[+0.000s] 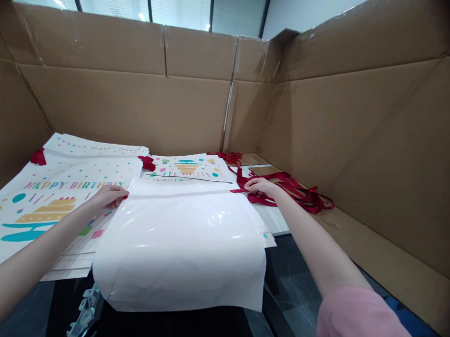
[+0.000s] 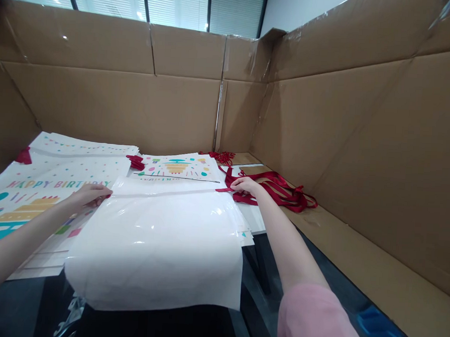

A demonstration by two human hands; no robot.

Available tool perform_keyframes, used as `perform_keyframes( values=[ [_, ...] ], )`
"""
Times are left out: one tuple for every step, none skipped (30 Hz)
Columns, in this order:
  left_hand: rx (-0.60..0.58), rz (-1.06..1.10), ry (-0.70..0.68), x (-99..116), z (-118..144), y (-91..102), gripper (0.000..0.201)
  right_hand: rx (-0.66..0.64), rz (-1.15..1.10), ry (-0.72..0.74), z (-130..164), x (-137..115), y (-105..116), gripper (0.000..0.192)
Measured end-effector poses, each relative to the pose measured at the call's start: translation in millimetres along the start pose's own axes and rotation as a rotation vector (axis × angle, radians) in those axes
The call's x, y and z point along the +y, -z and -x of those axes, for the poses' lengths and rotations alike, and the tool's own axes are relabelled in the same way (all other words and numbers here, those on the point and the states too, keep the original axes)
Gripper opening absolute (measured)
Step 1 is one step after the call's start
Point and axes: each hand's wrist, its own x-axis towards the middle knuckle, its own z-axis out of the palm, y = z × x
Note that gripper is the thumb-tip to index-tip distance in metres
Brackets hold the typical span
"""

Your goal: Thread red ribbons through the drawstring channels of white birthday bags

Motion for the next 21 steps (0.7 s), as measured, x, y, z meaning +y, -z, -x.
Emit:
perform_keyframes(
  values=[
    [0.002, -0.002, 0.005, 2, 2, -0.6, 0.030, -0.004, -0.007, -0.002, 0, 0, 0, 0.024],
    [0.007, -0.005, 0.011, 4, 4, -1.2, 0.031, -0.007, -0.014, -0.003, -1, 1, 0, 0.024],
    [0.011, -0.008, 0.016, 6, 6, -1.8, 0.032, -0.009, -0.021, -0.002, -1, 2, 0, 0.023],
    [0.016, -0.011, 0.022, 8, 7, -2.4, 0.033, -0.012, -0.028, -0.001, -2, 3, 1, 0.023],
    [0.020, -0.014, 0.027, 9, 9, -2.9, 0.033, -0.014, -0.034, 0.001, -3, 4, 1, 0.023],
    [0.023, -0.015, 0.030, 10, 10, -3.3, 0.032, -0.017, -0.041, 0.003, -5, 5, 1, 0.022],
    [0.025, -0.016, 0.033, 11, 10, -3.6, 0.032, -0.019, -0.047, 0.004, -6, 7, 1, 0.021],
    [0.027, -0.017, 0.037, 11, 11, -3.8, 0.031, -0.021, -0.054, 0.005, -8, 8, 1, 0.020],
    [0.028, -0.017, 0.040, 12, 11, -4.0, 0.029, -0.022, -0.061, 0.005, -9, 10, 1, 0.020],
    [0.029, -0.016, 0.042, 12, 11, -4.0, 0.028, -0.023, -0.067, 0.006, -11, 11, 2, 0.020],
    [0.029, -0.014, 0.044, 11, 10, -4.0, 0.027, -0.024, -0.072, 0.007, -12, 12, 2, 0.020],
    [0.029, -0.012, 0.045, 11, 10, -4.0, 0.026, -0.023, -0.076, 0.008, -12, 13, 2, 0.021],
    [0.028, -0.009, 0.046, 10, 9, -4.0, 0.026, -0.021, -0.079, 0.009, -12, 13, 2, 0.022],
    [0.026, -0.004, 0.045, 9, 9, -3.9, 0.025, -0.020, -0.079, 0.010, -12, 13, 3, 0.023],
    [0.024, 0.000, 0.045, 9, 8, -3.8, 0.025, -0.018, -0.078, 0.011, -11, 13, 3, 0.024],
    [0.021, 0.004, 0.044, 8, 8, -3.7, 0.025, -0.016, -0.076, 0.011, -10, 13, 3, 0.025],
    [0.018, 0.008, 0.042, 7, 7, -3.6, 0.025, -0.015, -0.072, 0.012, -9, 12, 3, 0.026],
    [0.016, 0.011, 0.040, 6, 7, -3.5, 0.024, -0.014, -0.069, 0.014, -9, 11, 3, 0.026],
    [0.013, 0.013, 0.037, 6, 6, -3.3, 0.024, -0.012, -0.064, 0.015, -8, 11, 2, 0.026],
    [0.012, 0.014, 0.033, 5, 6, -3.1, 0.024, -0.010, -0.058, 0.016, -7, 10, 2, 0.026],
    [0.011, 0.013, 0.028, 4, 5, -2.9, 0.025, -0.006, -0.051, 0.017, -7, 9, 2, 0.026]
  ],
)
